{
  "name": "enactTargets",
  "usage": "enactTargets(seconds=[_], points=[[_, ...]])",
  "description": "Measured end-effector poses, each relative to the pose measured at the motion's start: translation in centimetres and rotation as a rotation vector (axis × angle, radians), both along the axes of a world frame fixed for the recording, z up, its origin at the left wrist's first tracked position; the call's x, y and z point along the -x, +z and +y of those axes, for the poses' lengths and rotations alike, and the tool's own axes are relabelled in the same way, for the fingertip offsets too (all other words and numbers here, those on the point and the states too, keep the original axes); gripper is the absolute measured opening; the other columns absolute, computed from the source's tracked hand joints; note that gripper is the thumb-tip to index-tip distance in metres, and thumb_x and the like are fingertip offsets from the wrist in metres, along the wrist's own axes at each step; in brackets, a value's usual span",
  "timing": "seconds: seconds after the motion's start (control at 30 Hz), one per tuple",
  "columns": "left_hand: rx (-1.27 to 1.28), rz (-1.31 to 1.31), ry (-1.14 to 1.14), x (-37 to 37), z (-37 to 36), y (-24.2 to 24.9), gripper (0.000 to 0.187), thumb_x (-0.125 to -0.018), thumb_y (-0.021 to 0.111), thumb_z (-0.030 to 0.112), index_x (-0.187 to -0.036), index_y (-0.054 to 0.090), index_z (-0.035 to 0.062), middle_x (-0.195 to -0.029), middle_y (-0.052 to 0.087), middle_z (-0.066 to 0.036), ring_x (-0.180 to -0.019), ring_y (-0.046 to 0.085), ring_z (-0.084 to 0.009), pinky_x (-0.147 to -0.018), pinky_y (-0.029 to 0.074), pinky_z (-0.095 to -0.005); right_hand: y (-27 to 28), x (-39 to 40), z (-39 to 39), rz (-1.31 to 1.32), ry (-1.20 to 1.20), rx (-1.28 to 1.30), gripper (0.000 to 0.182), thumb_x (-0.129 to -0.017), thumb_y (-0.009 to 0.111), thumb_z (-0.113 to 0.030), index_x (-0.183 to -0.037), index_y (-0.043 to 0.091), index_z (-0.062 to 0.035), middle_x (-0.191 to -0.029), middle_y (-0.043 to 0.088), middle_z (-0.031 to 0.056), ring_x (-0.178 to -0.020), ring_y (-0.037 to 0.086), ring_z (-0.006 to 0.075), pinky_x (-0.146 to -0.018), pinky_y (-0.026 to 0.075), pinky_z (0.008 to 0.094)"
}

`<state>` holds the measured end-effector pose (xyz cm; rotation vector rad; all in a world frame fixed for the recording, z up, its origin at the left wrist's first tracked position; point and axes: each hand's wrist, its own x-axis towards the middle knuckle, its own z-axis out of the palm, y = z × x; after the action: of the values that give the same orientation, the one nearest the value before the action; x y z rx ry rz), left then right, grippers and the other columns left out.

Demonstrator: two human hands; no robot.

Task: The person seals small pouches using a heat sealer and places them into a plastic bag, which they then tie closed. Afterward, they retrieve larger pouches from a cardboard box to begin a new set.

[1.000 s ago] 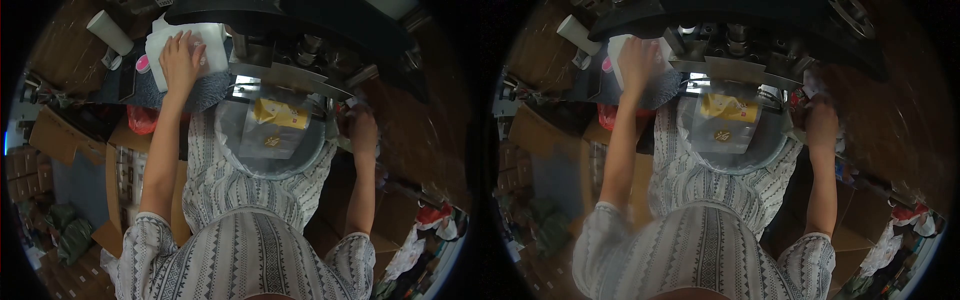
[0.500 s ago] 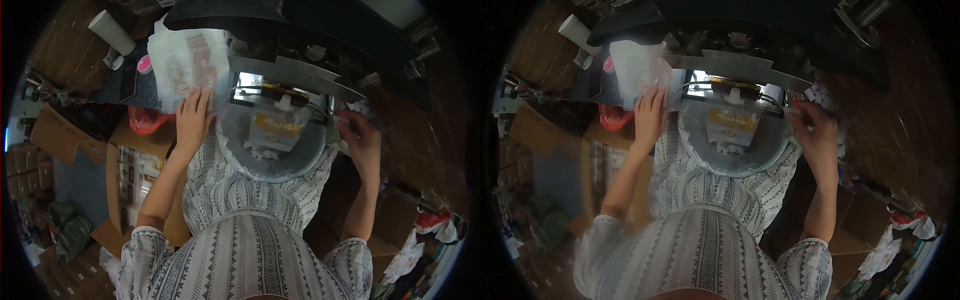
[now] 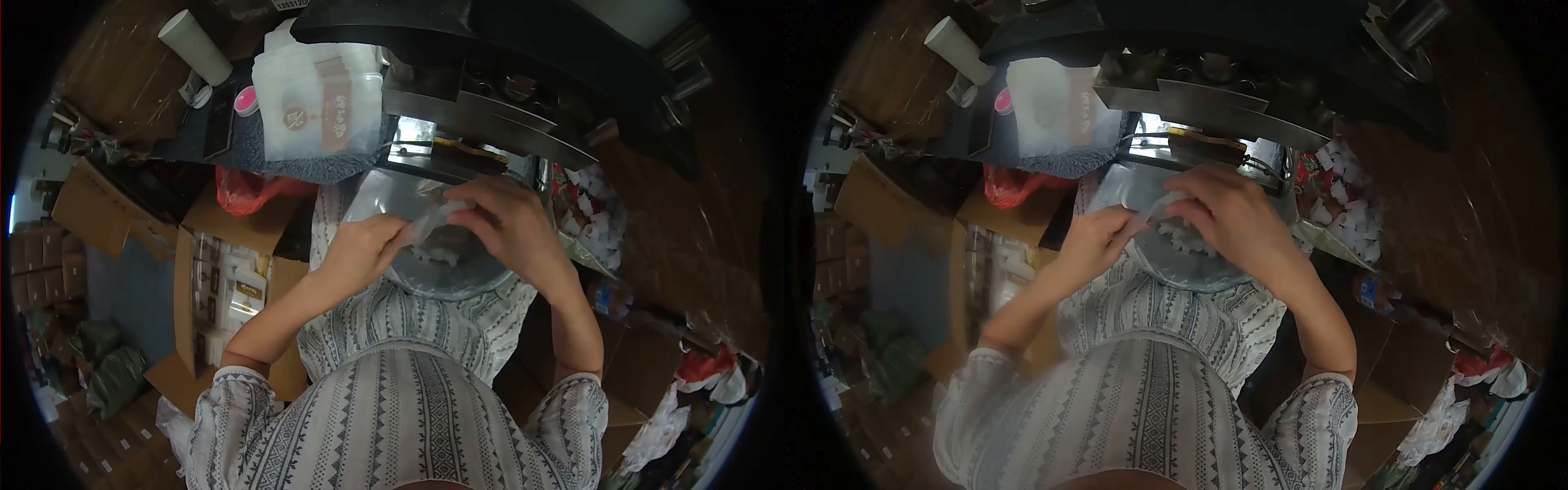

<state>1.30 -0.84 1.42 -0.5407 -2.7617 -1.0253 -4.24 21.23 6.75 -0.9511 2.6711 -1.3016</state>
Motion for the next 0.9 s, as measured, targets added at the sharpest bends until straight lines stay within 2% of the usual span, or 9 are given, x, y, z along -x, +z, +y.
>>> enactTargets(seconds=[0.1,0.17,0.4,0.47,0.53,0.57,0.63,0.77,0.9], points=[[-0.099,-0.346,-0.099,2.0,2.0,-0.1,0.016,-0.087,0.063,0.013,-0.097,0.066,0.0015,-0.08,0.066,-0.014,-0.063,0.065,-0.0245,-0.058,0.05,-0.0308,-0.6,0.1,1.5,-0.119,-0.144,0.049,0.028,-0.08,0.068,-0.01,-0.107,0.063,-0.0048,-0.09,0.066,0.0118,-0.08,0.065,0.0235,-0.069,0.051,0.0333],[-0.617,-0.889,0.013,3.7,3.3,-0.7,0.023,-0.089,0.063,0.018,-0.1,0.065,-0.002,-0.078,0.066,-0.012,-0.064,0.065,-0.0158,-0.054,0.049,-0.0238,-0.5,0.1,2.8,-0.104,-0.286,0.084,0.029,-0.079,0.07,-0.01,-0.108,0.064,-0.006,-0.09,0.066,0.0108,-0.082,0.065,0.0189,-0.069,0.05,0.0304],[-0.937,-0.988,0.177,6.8,4.4,-1.6,0.029,-0.089,0.063,0.021,-0.097,0.065,-0.0066,-0.085,0.066,-0.016,-0.073,0.065,-0.0149,-0.061,0.051,-0.0251,-3.1,-0.4,10.4,0.021,-0.613,-0.725,0.027,-0.079,0.066,-0.013,-0.105,0.063,-0.007,-0.094,0.067,0.014,-0.086,0.065,0.0302,-0.071,0.05,0.0405],[-0.434,-0.655,0.146,6.7,2.6,-1.7,0.035,-0.089,0.063,0.024,-0.108,0.061,-0.0062,-0.097,0.065,-0.017,-0.086,0.066,-0.0251,-0.071,0.053,-0.0346,-3.6,0.2,10.9,-0.066,-0.694,-0.996,0.026,-0.078,0.066,-0.014,-0.103,0.064,-0.0076,-0.095,0.067,0.0121,-0.087,0.065,0.0311,-0.072,0.051,0.0435],[-0.427,-0.014,0.349,7.3,-0.5,-1.8,0.047,-0.087,0.065,0.025,-0.122,0.053,-0.0022,-0.108,0.062,-0.019,-0.1,0.061,-0.0323,-0.084,0.049,-0.04,-2.9,0.5,10.7,-0.148,-0.61,-0.76,0.026,-0.078,0.065,-0.018,-0.102,0.065,-0.0075,-0.097,0.067,0.0126,-0.089,0.065,0.0311,-0.073,0.051,0.0427],[-0.424,-0.02,0.348,6.9,-2.2,-2.6,0.047,-0.087,0.065,0.025,-0.122,0.053,-0.0022,-0.108,0.062,-0.019,-0.1,0.061,-0.0323,-0.084,0.049,-0.04,-3.2,0.2,10.8,-0.155,-0.61,-0.76,0.026,-0.078,0.065,-0.018,-0.102,0.065,-0.0075,-0.097,0.067,0.0126,-0.089,0.065,0.0311,-0.073,0.051,0.0427],[0.692,0.414,0.35,6.3,-4.5,-4.6,0.059,-0.082,0.068,0.028,-0.129,0.046,0.0003,-0.119,0.057,-0.023,-0.11,0.056,-0.0327,-0.09,0.045,-0.0376,-3.6,0.2,11.0,-0.045,-0.639,-0.537,0.025,-0.077,0.066,-0.011,-0.101,0.064,-0.0052,-0.095,0.067,0.0134,-0.083,0.066,0.0305,-0.071,0.052,0.0399],[0.379,0.068,0.386,3.3,-6.9,-3.8,0.028,-0.081,0.066,0.017,-0.106,0.061,0.0046,-0.103,0.062,-0.015,-0.099,0.058,-0.0323,-0.081,0.045,-0.0384,-0.3,-0.9,7.4,-0.202,-0.595,-0.084,0.022,-0.075,0.066,-0.003,-0.098,0.068,-0.0025,-0.091,0.066,0.0152,-0.075,0.065,0.0287,-0.068,0.051,0.0357],[0.161,0.223,0.405,0.7,-4.6,-1.4,0.012,-0.08,0.063,0.005,-0.092,0.065,0.0047,-0.083,0.061,-0.012,-0.072,0.06,-0.0334,-0.061,0.048,-0.0382,0.4,-0.7,0.9,-0.04,-0.202,0.028,0.028,-0.075,0.068,0.0,-0.103,0.066,-0.0033,-0.093,0.065,0.0113,-0.078,0.063,0.0229,-0.068,0.051,0.0331]])
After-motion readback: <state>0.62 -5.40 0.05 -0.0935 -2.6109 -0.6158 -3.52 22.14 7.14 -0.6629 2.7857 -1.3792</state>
